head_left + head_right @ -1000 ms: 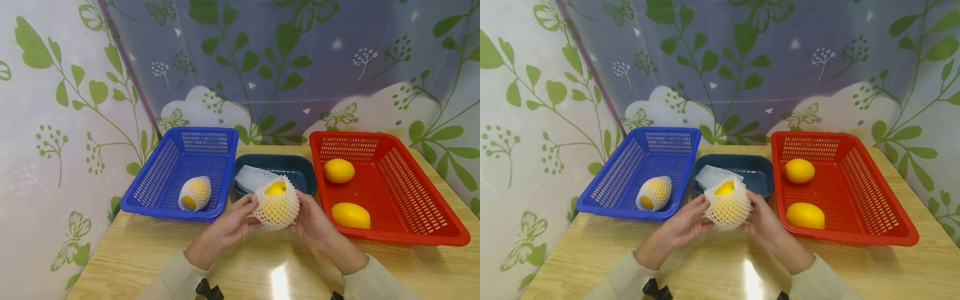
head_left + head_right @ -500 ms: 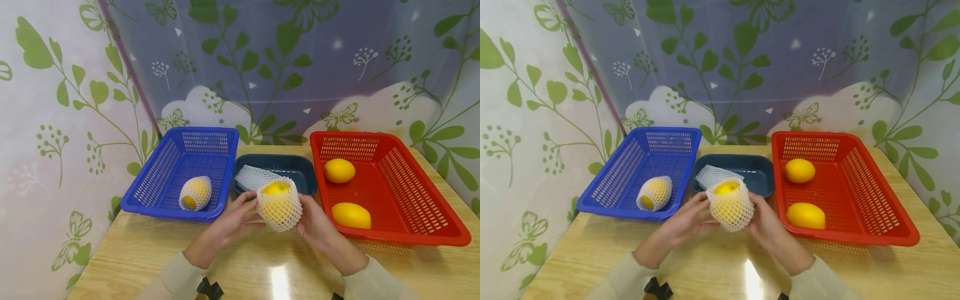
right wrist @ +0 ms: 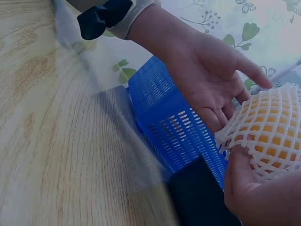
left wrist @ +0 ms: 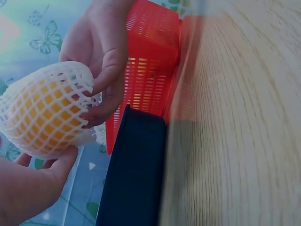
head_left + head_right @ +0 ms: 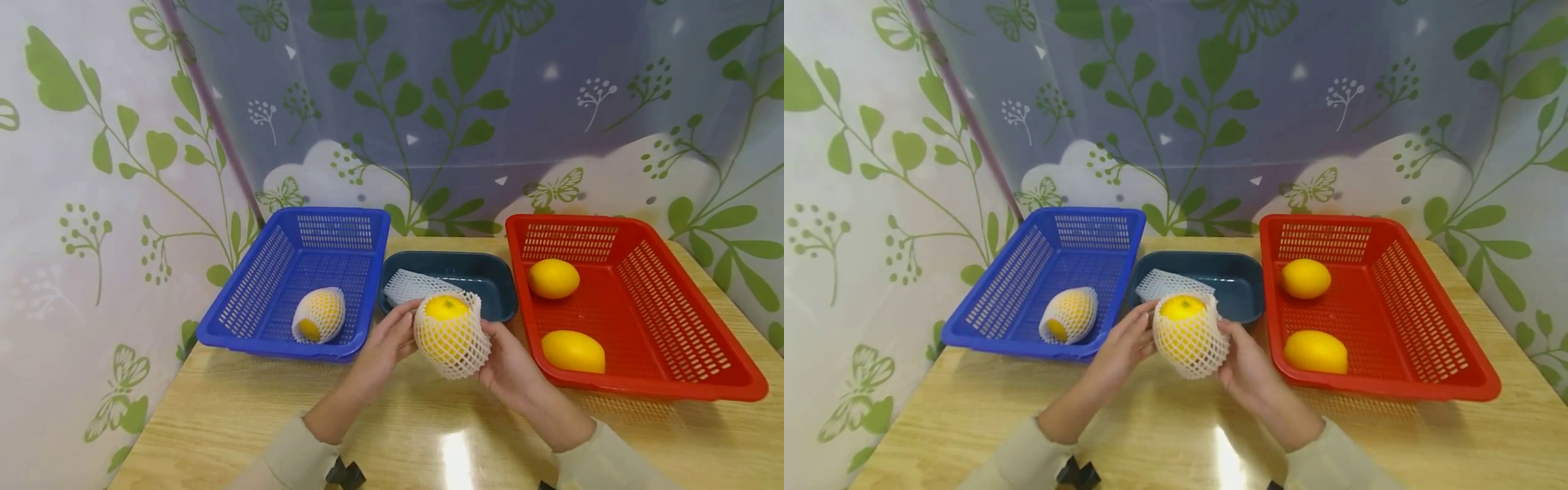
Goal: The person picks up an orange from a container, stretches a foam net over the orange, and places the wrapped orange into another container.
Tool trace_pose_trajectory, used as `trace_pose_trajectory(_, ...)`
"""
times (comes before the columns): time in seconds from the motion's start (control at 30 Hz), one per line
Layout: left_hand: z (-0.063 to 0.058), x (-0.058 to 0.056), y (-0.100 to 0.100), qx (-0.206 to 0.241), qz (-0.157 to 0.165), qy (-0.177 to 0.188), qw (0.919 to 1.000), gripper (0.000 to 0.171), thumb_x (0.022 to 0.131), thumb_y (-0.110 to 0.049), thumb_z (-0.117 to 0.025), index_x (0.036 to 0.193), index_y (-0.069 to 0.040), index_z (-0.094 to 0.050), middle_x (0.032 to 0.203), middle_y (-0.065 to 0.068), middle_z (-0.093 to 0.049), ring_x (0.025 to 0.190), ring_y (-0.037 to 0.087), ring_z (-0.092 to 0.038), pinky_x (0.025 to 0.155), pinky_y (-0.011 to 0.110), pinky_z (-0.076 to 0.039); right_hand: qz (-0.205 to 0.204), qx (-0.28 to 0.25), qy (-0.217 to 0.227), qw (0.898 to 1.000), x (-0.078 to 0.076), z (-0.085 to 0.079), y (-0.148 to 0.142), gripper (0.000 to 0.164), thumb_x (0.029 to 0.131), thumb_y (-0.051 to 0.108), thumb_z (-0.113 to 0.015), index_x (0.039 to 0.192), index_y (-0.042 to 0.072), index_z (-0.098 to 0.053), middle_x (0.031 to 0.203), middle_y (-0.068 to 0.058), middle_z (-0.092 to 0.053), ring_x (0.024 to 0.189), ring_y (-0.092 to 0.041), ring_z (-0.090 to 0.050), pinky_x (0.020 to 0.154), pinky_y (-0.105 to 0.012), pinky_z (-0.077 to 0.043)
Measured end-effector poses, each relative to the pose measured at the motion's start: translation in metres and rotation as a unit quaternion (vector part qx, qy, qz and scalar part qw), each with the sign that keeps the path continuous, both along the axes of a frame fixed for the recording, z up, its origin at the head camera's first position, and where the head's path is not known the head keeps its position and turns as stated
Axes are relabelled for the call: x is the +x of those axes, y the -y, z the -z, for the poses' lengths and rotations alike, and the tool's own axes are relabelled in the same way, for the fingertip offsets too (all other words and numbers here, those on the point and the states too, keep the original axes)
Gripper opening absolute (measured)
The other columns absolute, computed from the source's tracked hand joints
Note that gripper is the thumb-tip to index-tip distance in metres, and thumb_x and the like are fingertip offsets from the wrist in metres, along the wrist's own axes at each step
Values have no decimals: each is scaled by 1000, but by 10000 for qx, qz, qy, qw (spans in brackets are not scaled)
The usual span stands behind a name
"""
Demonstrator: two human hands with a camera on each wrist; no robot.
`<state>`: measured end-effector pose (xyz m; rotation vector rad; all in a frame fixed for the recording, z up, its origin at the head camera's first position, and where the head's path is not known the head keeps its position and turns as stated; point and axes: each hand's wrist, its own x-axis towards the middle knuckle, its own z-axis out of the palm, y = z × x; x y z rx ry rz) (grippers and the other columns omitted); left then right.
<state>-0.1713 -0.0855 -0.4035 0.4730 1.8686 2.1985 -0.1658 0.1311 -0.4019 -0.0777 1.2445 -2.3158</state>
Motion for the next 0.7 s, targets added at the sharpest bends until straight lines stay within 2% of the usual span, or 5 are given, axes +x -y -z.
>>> trace_pose_trajectory(0.2,0,1,-2,-600,86,-125,9981,81,91,-39,-67,152,-13,-20,152,15,-32,136,29,-39,108,42,-38,-118,19,-23,9999,0,1,3,38,106,32,-29,141,17,-28,125,0,-49,106,-16,-54,94,-28,-50)
trace_pose_trajectory(0.3,1,0,-5,-779,-72,-91,9969,91,87,-39,-73,152,-11,-17,148,15,-38,131,28,-44,106,41,-41,-198,53,-10,9998,0,0,6,39,106,32,-30,142,16,-28,122,1,-51,103,-14,-56,92,-27,-51)
trace_pose_trajectory(0.37,2,0,-7,-877,-256,-86,9958,86,87,-35,-73,150,-10,-21,141,15,-44,125,26,-49,103,39,-44,-267,127,11,9996,0,0,7,40,107,33,-30,143,16,-27,120,0,-52,102,-14,-57,90,-28,-52)
trace_pose_trajectory(0.5,3,-2,-8,-637,-453,88,9969,70,90,-20,-69,146,-7,-29,132,18,-51,116,23,-53,100,37,-47,-287,557,162,9979,2,-4,9,49,105,38,-34,145,11,-23,122,-7,-50,101,-21,-59,89,-33,-54)
trace_pose_trajectory(0.7,3,-3,-5,-189,-289,746,9966,64,94,-17,-60,148,-8,-27,135,20,-49,111,19,-57,97,38,-48,-158,1407,286,9895,6,-15,7,61,102,44,-41,146,7,-21,129,-18,-48,103,-28,-59,95,-47,-50)
